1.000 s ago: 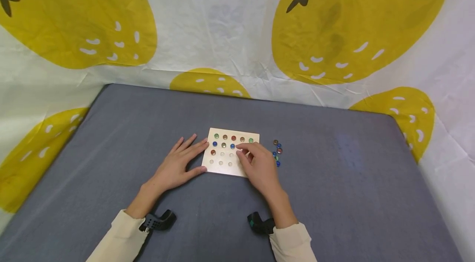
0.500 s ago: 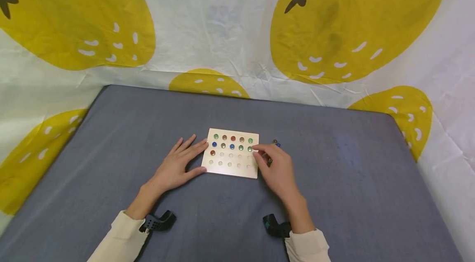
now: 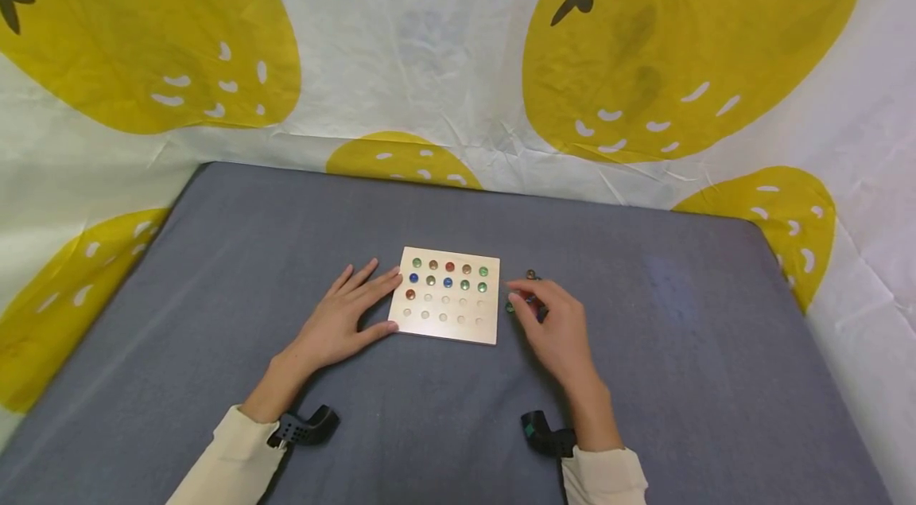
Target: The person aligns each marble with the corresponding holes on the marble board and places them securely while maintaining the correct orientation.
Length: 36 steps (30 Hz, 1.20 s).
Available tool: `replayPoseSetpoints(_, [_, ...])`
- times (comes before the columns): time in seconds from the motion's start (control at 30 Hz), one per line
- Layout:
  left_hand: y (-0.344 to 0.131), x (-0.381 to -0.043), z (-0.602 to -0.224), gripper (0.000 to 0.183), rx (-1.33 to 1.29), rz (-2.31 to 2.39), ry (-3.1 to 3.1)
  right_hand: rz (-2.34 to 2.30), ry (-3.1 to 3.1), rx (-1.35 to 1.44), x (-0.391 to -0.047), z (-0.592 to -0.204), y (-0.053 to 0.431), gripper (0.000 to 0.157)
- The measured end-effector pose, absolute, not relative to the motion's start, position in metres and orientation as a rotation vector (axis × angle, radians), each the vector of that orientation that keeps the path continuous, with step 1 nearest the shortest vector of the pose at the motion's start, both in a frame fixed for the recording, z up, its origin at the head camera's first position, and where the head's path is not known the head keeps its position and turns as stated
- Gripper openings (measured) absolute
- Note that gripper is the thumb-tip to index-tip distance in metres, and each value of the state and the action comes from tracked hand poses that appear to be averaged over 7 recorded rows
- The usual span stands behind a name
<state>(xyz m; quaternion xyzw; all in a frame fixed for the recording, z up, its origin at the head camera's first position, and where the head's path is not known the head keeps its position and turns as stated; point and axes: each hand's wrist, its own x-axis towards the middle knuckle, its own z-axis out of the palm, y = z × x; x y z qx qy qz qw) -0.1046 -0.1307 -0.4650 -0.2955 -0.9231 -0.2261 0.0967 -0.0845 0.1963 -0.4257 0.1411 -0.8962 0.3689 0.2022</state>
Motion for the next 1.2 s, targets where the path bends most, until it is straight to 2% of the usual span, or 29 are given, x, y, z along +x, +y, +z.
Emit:
replayPoseSetpoints(0.7, [-0.131,-0.105,-0.467,0.069,-0.888,-0.675,-2.718,1.118,-2.503,0.436,-0.083,-0.439,0.238,0.020])
replayPoseSetpoints(1.2, [-0.131,-0.104,-0.468,0.069,-0.880,-0.677,-2.735,1.198,-2.613,0.388,-0.084,-0.463,0.251,0.018])
